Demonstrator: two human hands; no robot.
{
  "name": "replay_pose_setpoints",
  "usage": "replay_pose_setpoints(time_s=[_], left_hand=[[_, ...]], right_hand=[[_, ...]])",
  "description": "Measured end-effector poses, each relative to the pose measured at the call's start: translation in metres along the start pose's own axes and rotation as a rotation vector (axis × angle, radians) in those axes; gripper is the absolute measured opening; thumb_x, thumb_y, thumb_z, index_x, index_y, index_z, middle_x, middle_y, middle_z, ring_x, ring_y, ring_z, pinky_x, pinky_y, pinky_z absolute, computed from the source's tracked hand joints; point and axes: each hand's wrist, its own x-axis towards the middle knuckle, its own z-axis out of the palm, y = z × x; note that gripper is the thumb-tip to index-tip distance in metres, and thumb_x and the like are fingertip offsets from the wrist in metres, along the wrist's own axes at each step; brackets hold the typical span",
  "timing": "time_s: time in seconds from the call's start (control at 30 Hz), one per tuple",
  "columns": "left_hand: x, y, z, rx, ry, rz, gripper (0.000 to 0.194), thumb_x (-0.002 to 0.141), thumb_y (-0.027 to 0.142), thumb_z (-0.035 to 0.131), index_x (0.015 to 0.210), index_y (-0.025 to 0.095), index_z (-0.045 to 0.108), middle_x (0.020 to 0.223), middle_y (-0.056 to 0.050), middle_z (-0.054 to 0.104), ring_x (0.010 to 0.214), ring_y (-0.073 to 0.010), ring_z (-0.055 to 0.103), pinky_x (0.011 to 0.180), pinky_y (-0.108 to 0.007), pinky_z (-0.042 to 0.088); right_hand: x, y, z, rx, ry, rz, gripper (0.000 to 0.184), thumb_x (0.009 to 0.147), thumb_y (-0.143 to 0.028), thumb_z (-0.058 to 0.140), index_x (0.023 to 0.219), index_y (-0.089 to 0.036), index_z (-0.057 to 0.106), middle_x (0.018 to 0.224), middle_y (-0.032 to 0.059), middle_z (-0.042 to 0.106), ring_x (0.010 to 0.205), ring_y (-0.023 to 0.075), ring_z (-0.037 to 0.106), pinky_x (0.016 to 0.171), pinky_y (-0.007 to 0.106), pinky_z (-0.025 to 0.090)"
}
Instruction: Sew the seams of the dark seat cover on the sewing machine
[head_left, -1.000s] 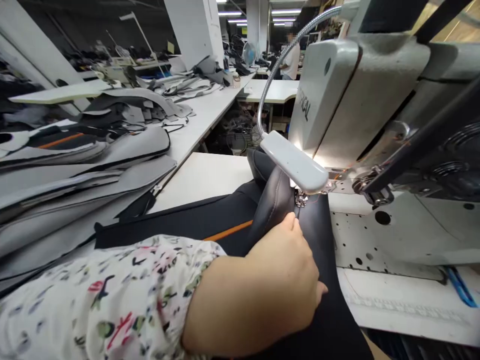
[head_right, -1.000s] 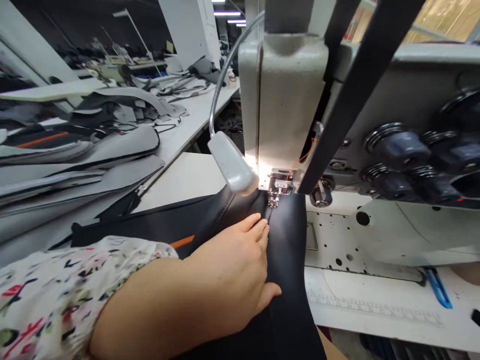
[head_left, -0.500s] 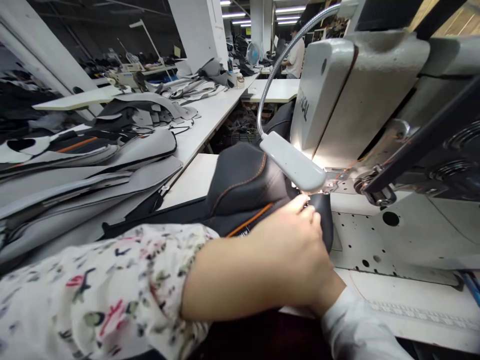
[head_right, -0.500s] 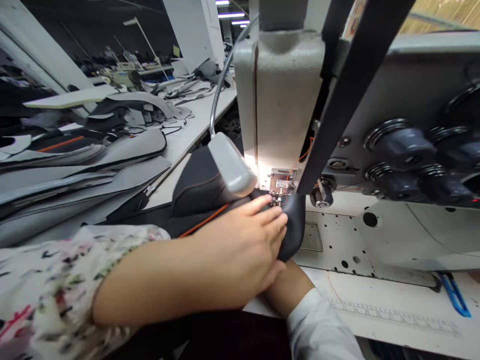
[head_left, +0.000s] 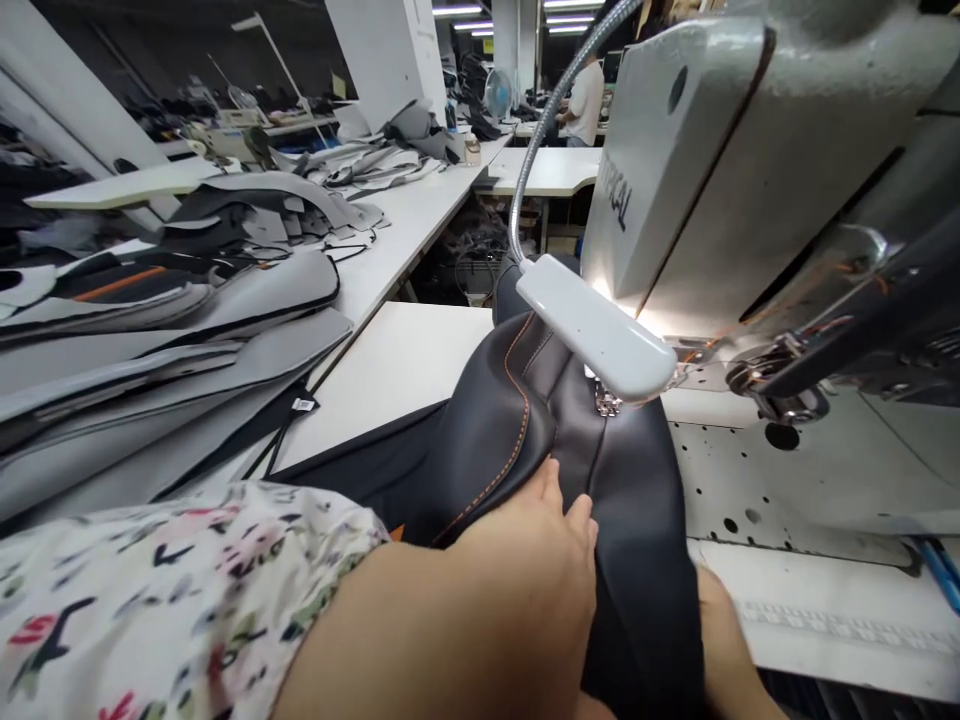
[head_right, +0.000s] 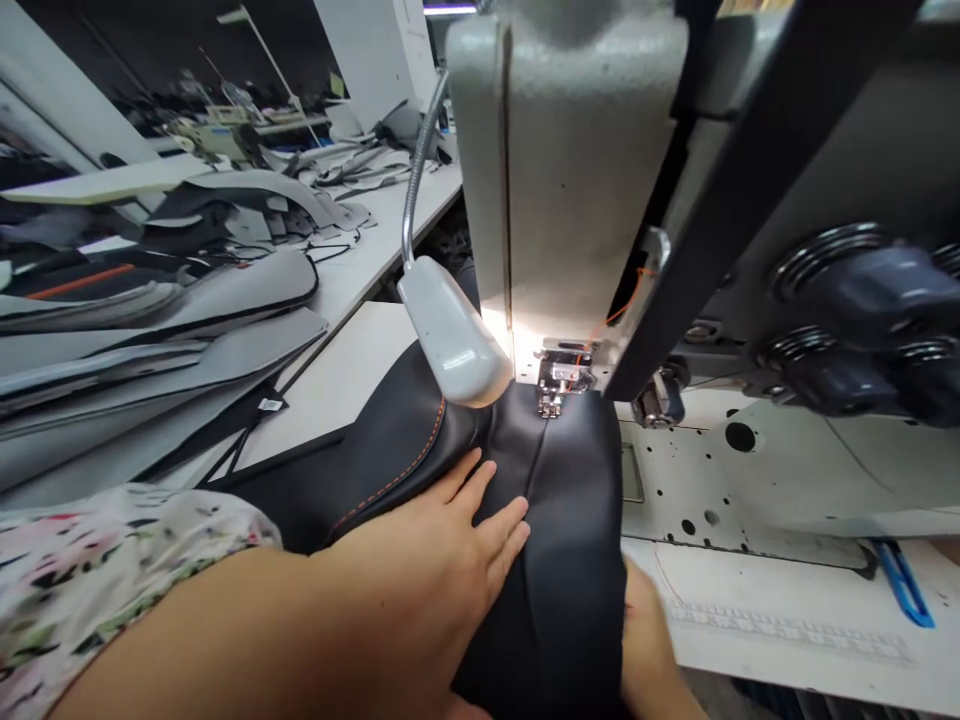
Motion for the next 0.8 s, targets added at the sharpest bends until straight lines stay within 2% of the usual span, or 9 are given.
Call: replay_pose_setpoints(time_s=[0.07, 0.13, 0.2, 0.27, 0.33, 0.37, 0.43, 0.53, 0.8], left_hand=[[0.002, 0.001, 0.004, -0.006, -0.002, -0.015, 0.055, 0.098, 0.045, 0.055, 0.142, 0.016, 0.067, 0.145, -0.012, 0.064, 0.132, -0.0457, 0.061, 0.114, -0.062, 0.042], [0.003, 0.002, 0.004, -0.009, -0.017, -0.035, 0.050, 0.098, 0.034, 0.051, 0.144, 0.017, 0.065, 0.145, -0.011, 0.064, 0.132, -0.0448, 0.061, 0.115, -0.063, 0.042], [0.002, 0.002, 0.002, -0.035, -0.032, -0.047, 0.051, 0.098, 0.032, 0.051, 0.146, 0.019, 0.063, 0.146, -0.011, 0.063, 0.132, -0.0440, 0.061, 0.115, -0.062, 0.042], [0.001, 0.001, 0.000, -0.085, -0.038, -0.062, 0.053, 0.097, 0.036, 0.054, 0.148, 0.021, 0.062, 0.147, -0.010, 0.063, 0.134, -0.0430, 0.060, 0.116, -0.060, 0.041], [0.000, 0.000, 0.000, -0.126, -0.047, -0.076, 0.057, 0.095, 0.044, 0.059, 0.148, 0.023, 0.062, 0.148, -0.010, 0.063, 0.135, -0.0429, 0.059, 0.116, -0.059, 0.041], [-0.001, 0.001, 0.001, -0.135, -0.057, -0.090, 0.060, 0.094, 0.049, 0.060, 0.147, 0.023, 0.062, 0.148, -0.011, 0.062, 0.136, -0.0432, 0.058, 0.115, -0.058, 0.041], [-0.001, 0.002, 0.002, -0.141, -0.071, -0.106, 0.069, 0.091, 0.060, 0.061, 0.148, 0.022, 0.062, 0.149, -0.013, 0.061, 0.136, -0.0444, 0.057, 0.114, -0.058, 0.042], [-0.002, 0.005, 0.001, -0.138, -0.069, -0.101, 0.087, 0.083, 0.072, 0.065, 0.152, 0.020, 0.057, 0.151, -0.016, 0.059, 0.136, -0.0462, 0.056, 0.112, -0.058, 0.043], [0.002, 0.000, -0.017, -0.067, -0.161, -0.026, 0.116, 0.068, 0.081, 0.075, 0.157, 0.010, 0.048, 0.154, -0.025, 0.052, 0.131, -0.0518, 0.059, 0.110, -0.061, 0.044]], right_hand=[[0.001, 0.006, -0.009, -0.110, 0.035, -0.064, 0.014, 0.098, -0.032, 0.060, 0.097, -0.020, 0.069, 0.088, 0.0032, 0.065, 0.074, 0.0177, 0.062, 0.059, 0.028, 0.053], [0.007, 0.011, -0.018, -0.244, 0.118, -0.171, 0.010, 0.094, -0.022, 0.058, 0.085, -0.022, 0.063, 0.089, 0.0053, 0.064, 0.083, 0.0223, 0.063, 0.067, 0.034, 0.053], [0.018, 0.015, -0.026, -0.366, 0.239, -0.264, 0.017, 0.089, -0.022, 0.063, 0.077, -0.022, 0.051, 0.089, 0.0068, 0.063, 0.090, 0.0269, 0.064, 0.078, 0.042, 0.051], [0.031, 0.014, -0.030, -0.452, 0.273, -0.325, 0.023, 0.085, -0.027, 0.071, 0.078, -0.022, 0.049, 0.098, 0.0106, 0.066, 0.100, 0.0331, 0.065, 0.087, 0.049, 0.049], [0.045, 0.008, -0.032, -0.493, 0.173, -0.488, 0.012, 0.089, -0.027, 0.067, 0.096, -0.018, 0.062, 0.120, 0.0177, 0.067, 0.120, 0.0385, 0.062, 0.099, 0.054, 0.049], [0.052, 0.004, -0.033, -0.492, 0.068, -0.602, 0.019, 0.094, -0.022, 0.059, 0.111, -0.014, 0.066, 0.132, 0.0196, 0.065, 0.131, 0.0392, 0.057, 0.106, 0.056, 0.047], [0.062, -0.003, -0.037, -0.453, -0.149, -0.797, 0.042, 0.099, -0.010, 0.041, 0.137, -0.008, 0.060, 0.143, 0.0197, 0.061, 0.145, 0.0367, 0.048, 0.117, 0.058, 0.040], [0.067, -0.009, -0.047, -0.413, -0.343, -0.852, 0.053, 0.101, -0.008, 0.029, 0.149, -0.003, 0.050, 0.148, 0.0197, 0.059, 0.149, 0.0354, 0.044, 0.124, 0.060, 0.035], [0.065, -0.014, -0.055, -0.427, -0.293, -0.780, 0.061, 0.092, 0.001, 0.037, 0.152, -0.004, 0.050, 0.150, 0.0186, 0.058, 0.150, 0.0329, 0.044, 0.126, 0.053, 0.035]])
